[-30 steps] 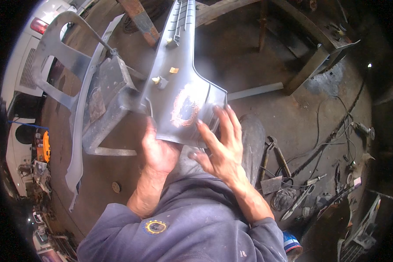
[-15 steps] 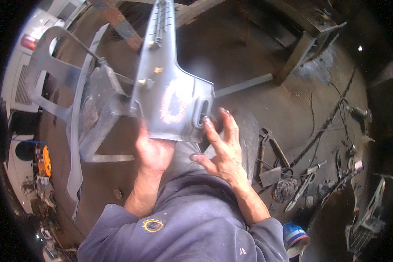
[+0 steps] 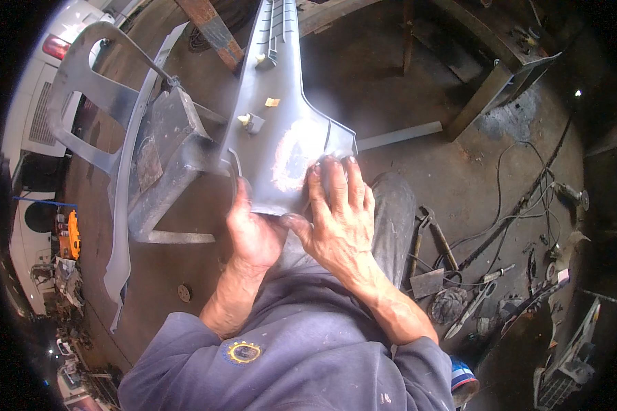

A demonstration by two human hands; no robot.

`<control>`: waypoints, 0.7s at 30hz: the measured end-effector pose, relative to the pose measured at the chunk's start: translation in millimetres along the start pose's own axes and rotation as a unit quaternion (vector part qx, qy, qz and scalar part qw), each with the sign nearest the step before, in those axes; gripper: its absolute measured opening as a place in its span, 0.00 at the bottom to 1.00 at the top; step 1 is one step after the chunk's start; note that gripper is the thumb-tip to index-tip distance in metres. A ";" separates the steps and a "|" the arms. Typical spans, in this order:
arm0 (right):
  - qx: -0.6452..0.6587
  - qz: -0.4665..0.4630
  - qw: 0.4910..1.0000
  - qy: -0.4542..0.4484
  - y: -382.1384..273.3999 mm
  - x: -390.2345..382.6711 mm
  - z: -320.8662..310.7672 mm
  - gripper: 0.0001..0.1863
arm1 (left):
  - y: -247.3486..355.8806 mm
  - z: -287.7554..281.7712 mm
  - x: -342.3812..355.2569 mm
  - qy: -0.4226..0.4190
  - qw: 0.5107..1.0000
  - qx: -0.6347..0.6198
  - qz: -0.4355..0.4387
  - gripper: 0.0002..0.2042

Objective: The person picks up a grey plastic car part and walks across a workshop floor. They then use a sanding block to sand the edges and surfaces of the part, turning it over to work on different areas.

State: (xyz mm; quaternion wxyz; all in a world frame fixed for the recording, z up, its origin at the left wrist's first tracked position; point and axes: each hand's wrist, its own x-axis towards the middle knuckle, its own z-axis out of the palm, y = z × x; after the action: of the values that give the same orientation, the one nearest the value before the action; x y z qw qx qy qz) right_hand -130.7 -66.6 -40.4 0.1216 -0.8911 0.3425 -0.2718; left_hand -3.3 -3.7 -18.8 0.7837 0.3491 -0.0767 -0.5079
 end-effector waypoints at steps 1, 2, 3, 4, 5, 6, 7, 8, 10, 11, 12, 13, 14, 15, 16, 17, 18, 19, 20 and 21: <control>-0.012 -0.010 1.000 0.002 -1.0 2.9 -3.5 0.38 | 0.4 0.1 -0.1 -0.001 1.000 0.007 -0.002 0.28; -0.022 -0.019 1.000 0.001 -0.8 6.6 -7.8 0.36 | -1.2 -1.2 0.1 -0.002 1.000 0.011 -0.002 0.28; -0.034 -0.027 0.999 0.000 -1.4 11.6 -12.8 0.34 | -2.4 -3.3 0.8 -0.004 1.000 0.014 -0.004 0.28; -0.045 -0.036 0.998 -0.002 -1.6 14.1 -15.6 0.33 | -2.9 -4.0 0.9 -0.005 1.000 0.017 -0.005 0.28; -0.010 -0.033 0.999 0.006 1.4 13.1 -17.7 0.31 | -2.4 -3.3 -0.3 -0.002 1.000 0.007 -0.004 0.28; 0.026 -0.033 0.999 0.015 8.2 12.6 -19.8 0.29 | -1.7 -2.9 -1.1 0.002 1.000 -0.003 0.002 0.29; 0.062 -0.034 0.997 0.023 13.7 12.5 -21.6 0.27 | -0.9 -2.5 -1.0 0.006 1.000 -0.014 0.008 0.29; 0.097 -0.020 0.995 0.026 14.8 12.6 -26.1 0.28 | 1.0 -3.8 0.7 -0.003 1.000 -0.016 0.003 0.29; 0.184 -0.032 0.981 0.042 21.0 3.9 -21.0 0.32 | 1.6 -9.7 1.5 -0.014 1.000 -0.023 -0.012 0.30; 0.228 -0.037 0.972 0.050 24.1 -1.6 -16.7 0.34 | 1.0 -9.6 1.0 -0.010 1.000 -0.022 -0.013 0.30; 0.225 -0.043 0.973 0.019 24.8 -8.6 -10.8 0.39 | 2.6 -9.3 1.1 -0.006 1.000 -0.016 -0.014 0.30; 0.254 -0.062 0.965 0.030 22.9 -11.9 -4.1 0.40 | 3.8 -9.1 0.8 -0.003 1.000 -0.010 -0.016 0.30; 0.244 -0.071 0.967 0.013 19.7 -16.0 -2.8 0.41 | 4.3 -9.4 0.0 0.002 1.000 -0.006 -0.014 0.30; 0.233 -0.081 0.969 -0.004 16.9 -18.7 -2.7 0.42 | 4.5 -9.0 -0.1 0.006 1.000 -0.003 -0.011 0.30; 0.234 -0.099 0.967 0.008 15.7 -20.2 0.6 0.42 | 4.8 -8.6 -0.3 0.009 1.000 0.000 -0.008 0.30; 0.227 -0.100 0.969 0.015 14.8 -19.3 2.4 0.43 | 5.2 -8.2 -0.6 0.008 1.000 0.001 -0.012 0.30; 0.220 -0.101 0.970 0.022 14.2 -17.6 3.9 0.43 | 5.4 -8.1 -1.4 0.006 1.000 0.001 -0.015 0.30; 0.212 -0.103 0.971 0.029 14.6 -16.0 5.6 0.43 | 5.7 -7.8 -2.1 0.005 1.000 0.001 -0.019 0.30; 0.213 -0.113 0.970 0.037 17.3 -15.0 8.9 0.46 | 5.4 -6.4 -2.7 0.014 1.000 -0.004 -0.020 0.30; 0.217 -0.116 0.968 0.043 18.6 -12.1 11.6 0.45 | 4.8 -4.8 -2.1 0.027 0.999 -0.009 -0.021 0.30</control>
State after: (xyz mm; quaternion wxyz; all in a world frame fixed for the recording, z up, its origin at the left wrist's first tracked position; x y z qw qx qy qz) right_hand -141.7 -71.7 -62.3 0.2652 -0.8645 0.1744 -0.3898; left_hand 1.6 1.5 -18.9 0.7780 0.3566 -0.0439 -0.5154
